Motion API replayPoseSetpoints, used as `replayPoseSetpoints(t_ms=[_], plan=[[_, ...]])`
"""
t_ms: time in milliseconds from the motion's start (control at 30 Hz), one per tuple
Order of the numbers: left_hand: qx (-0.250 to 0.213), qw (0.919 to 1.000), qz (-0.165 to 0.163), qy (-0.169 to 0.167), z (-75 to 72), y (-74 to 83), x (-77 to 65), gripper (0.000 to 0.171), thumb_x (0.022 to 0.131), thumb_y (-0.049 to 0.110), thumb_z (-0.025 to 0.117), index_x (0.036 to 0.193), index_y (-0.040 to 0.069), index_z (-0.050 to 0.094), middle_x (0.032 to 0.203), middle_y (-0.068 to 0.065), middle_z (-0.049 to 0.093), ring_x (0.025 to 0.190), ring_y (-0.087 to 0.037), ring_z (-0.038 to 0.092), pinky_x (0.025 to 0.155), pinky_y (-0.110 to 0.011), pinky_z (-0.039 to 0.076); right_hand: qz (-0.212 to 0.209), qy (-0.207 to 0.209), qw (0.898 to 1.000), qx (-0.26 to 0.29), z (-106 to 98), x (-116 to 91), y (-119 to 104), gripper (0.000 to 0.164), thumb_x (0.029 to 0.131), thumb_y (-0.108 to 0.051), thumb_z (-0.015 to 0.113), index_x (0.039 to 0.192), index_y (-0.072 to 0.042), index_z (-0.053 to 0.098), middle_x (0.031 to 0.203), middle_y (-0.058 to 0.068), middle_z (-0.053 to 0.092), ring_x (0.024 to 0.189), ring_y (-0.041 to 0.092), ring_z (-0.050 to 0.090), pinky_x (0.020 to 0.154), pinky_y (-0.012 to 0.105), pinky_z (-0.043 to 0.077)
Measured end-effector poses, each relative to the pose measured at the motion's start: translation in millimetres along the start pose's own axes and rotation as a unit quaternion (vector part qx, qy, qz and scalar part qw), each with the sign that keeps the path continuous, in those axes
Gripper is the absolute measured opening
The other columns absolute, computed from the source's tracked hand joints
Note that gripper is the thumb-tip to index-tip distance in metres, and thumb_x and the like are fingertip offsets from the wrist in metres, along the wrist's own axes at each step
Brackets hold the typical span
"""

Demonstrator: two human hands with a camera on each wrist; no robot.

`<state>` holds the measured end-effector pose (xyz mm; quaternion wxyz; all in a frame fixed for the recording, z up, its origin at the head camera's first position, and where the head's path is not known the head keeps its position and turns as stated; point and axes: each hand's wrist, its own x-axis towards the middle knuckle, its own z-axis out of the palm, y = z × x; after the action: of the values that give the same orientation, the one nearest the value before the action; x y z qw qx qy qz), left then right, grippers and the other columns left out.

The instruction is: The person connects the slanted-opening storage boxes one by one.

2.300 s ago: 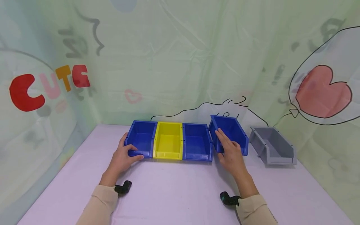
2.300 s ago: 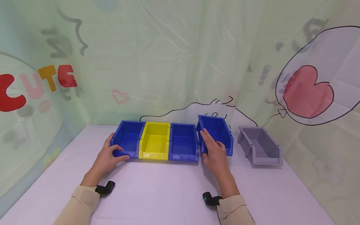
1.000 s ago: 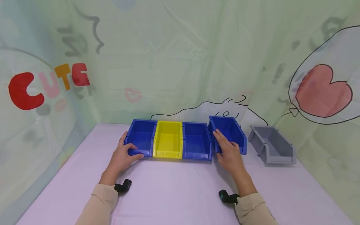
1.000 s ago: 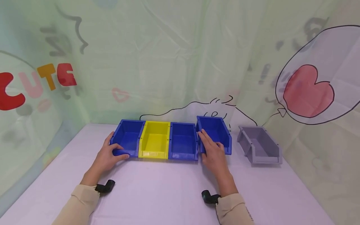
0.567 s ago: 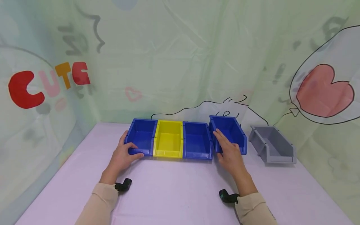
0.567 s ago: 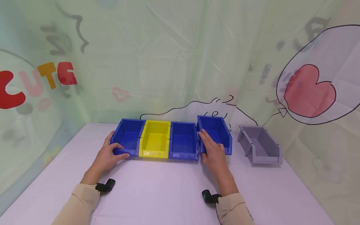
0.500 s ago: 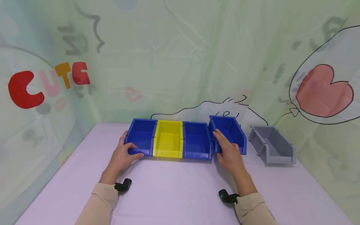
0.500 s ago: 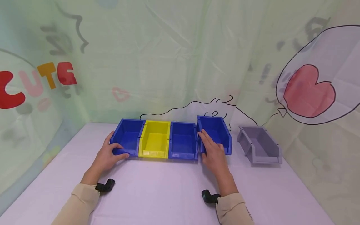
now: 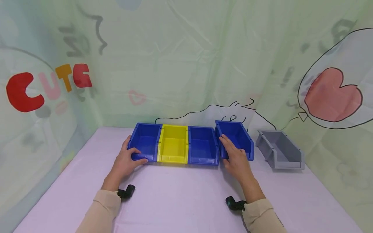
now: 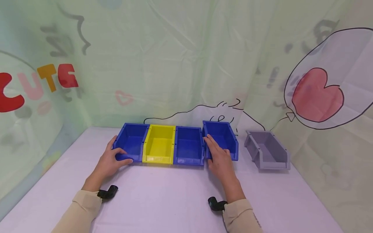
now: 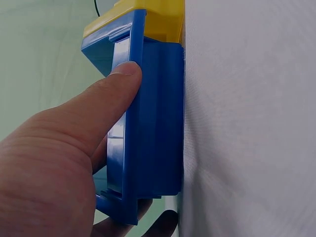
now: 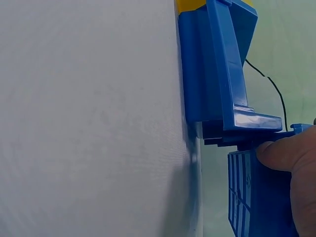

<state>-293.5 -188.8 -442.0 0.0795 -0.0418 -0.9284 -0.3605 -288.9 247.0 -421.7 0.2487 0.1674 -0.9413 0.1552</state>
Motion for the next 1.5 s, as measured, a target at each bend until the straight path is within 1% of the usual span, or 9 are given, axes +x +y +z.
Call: replayPoseSetpoints(t_ms=[167,433,767,967,1200,1300,1500], plan=[[0.003,1.0000,0.002,-0.001,0.2,-0.7,1.4,0.040,0.085,0.037,0.085,0.106,0.006,0.071,0.175,-0.012,0.002,0.152,-0.053,0.025,0.121,-0.066,0.029,0.005,-0.007,1.000,0.000,1,0,-1,0.091,0.080,0.009,0.076,0.158,-0.016,0.036,0.166,0.011,0.038,0.124,0.044,0.064,0.098,0.065,0.045],[0.005,1.0000,-0.002,-0.003,1.5,-1.8,1.3,0.040,0.085,0.038,0.085,0.107,0.007,0.071,0.175,-0.011,0.001,0.152,-0.052,0.024,0.122,-0.066,0.028,0.004,-0.004,1.000,0.006,3,-3,0,0.092,0.079,0.010,0.076,0.158,-0.016,0.037,0.166,0.011,0.039,0.120,0.043,0.066,0.097,0.064,0.045],[0.003,1.0000,0.005,-0.005,3.9,-3.5,1.0,0.041,0.085,0.039,0.085,0.106,0.007,0.071,0.175,-0.012,0.002,0.152,-0.053,0.025,0.121,-0.066,0.029,0.011,-0.009,1.000,0.002,2,-5,-1,0.092,0.079,0.009,0.077,0.158,-0.017,0.037,0.166,0.011,0.038,0.123,0.043,0.065,0.098,0.064,0.046],[0.002,1.0000,0.001,-0.004,2.7,-2.6,0.4,0.040,0.085,0.039,0.085,0.106,0.007,0.071,0.175,-0.011,0.001,0.152,-0.053,0.024,0.121,-0.067,0.028,0.010,-0.013,1.000,0.004,5,-6,1,0.093,0.079,0.009,0.078,0.158,-0.016,0.036,0.167,0.010,0.038,0.116,0.043,0.068,0.097,0.063,0.046],[0.004,0.9999,0.001,-0.010,3.3,-0.7,-1.7,0.041,0.086,0.039,0.084,0.106,0.006,0.071,0.175,-0.014,0.002,0.152,-0.054,0.025,0.121,-0.066,0.029,0.017,-0.019,1.000,0.008,6,-9,0,0.092,0.079,0.009,0.078,0.158,-0.015,0.037,0.166,0.011,0.039,0.108,0.042,0.071,0.097,0.065,0.046],[0.003,0.9999,-0.001,-0.011,3.4,-0.4,-2.4,0.040,0.086,0.039,0.085,0.106,0.007,0.071,0.175,-0.013,0.002,0.152,-0.053,0.024,0.121,-0.066,0.029,0.011,-0.012,1.000,0.007,6,-10,-1,0.093,0.077,0.010,0.078,0.158,-0.014,0.038,0.165,0.011,0.040,0.107,0.042,0.071,0.095,0.065,0.046],[0.001,1.0000,0.001,-0.006,0.8,-0.4,-1.0,0.039,0.086,0.038,0.085,0.105,0.007,0.071,0.175,-0.013,0.001,0.151,-0.054,0.024,0.121,-0.067,0.028,0.006,-0.007,1.000,0.013,8,-8,1,0.093,0.078,0.010,0.076,0.158,-0.017,0.037,0.166,0.009,0.039,0.110,0.042,0.070,0.094,0.063,0.046]])
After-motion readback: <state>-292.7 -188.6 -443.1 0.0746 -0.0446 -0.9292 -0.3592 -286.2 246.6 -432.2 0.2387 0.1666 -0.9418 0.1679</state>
